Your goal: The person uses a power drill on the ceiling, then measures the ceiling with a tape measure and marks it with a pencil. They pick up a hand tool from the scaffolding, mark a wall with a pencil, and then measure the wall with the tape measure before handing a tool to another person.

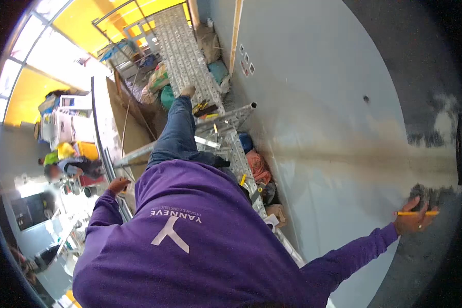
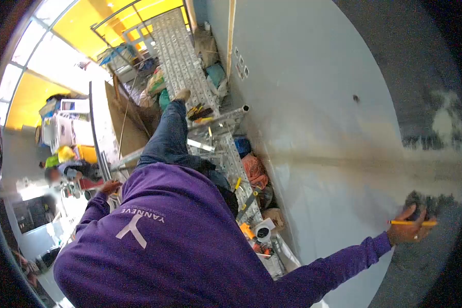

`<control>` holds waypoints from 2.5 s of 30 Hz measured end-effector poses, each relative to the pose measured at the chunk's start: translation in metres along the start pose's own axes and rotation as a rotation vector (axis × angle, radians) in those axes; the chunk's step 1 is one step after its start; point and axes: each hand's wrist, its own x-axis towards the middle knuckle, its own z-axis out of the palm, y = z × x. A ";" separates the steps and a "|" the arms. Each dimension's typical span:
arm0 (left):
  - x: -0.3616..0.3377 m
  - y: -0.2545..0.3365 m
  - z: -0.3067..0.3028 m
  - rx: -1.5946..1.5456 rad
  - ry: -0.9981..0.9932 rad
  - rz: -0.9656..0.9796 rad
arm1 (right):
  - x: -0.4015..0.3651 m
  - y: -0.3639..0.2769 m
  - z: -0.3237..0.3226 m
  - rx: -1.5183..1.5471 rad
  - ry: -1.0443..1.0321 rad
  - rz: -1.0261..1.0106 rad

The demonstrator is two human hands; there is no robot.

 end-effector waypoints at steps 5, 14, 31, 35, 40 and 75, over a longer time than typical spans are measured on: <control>0.329 0.081 -0.183 1.162 0.116 0.936 | 0.084 -0.123 0.004 -0.136 -0.030 0.358; 0.667 0.505 -0.383 -0.194 -0.024 0.350 | 0.511 -0.646 0.269 0.462 0.044 -0.555; 0.454 0.374 -0.320 0.317 -1.010 0.218 | 0.530 -0.714 0.349 -0.017 -0.191 -0.533; 0.519 0.458 -0.370 -0.096 -0.625 0.110 | 0.535 -0.719 0.345 0.167 -0.284 -0.430; 0.550 0.667 -0.443 -0.539 -0.641 -0.032 | 0.464 -0.685 0.357 0.329 -0.555 -0.290; 0.567 1.082 -0.350 0.847 -1.556 0.151 | 0.544 -1.193 0.056 0.264 -0.750 2.108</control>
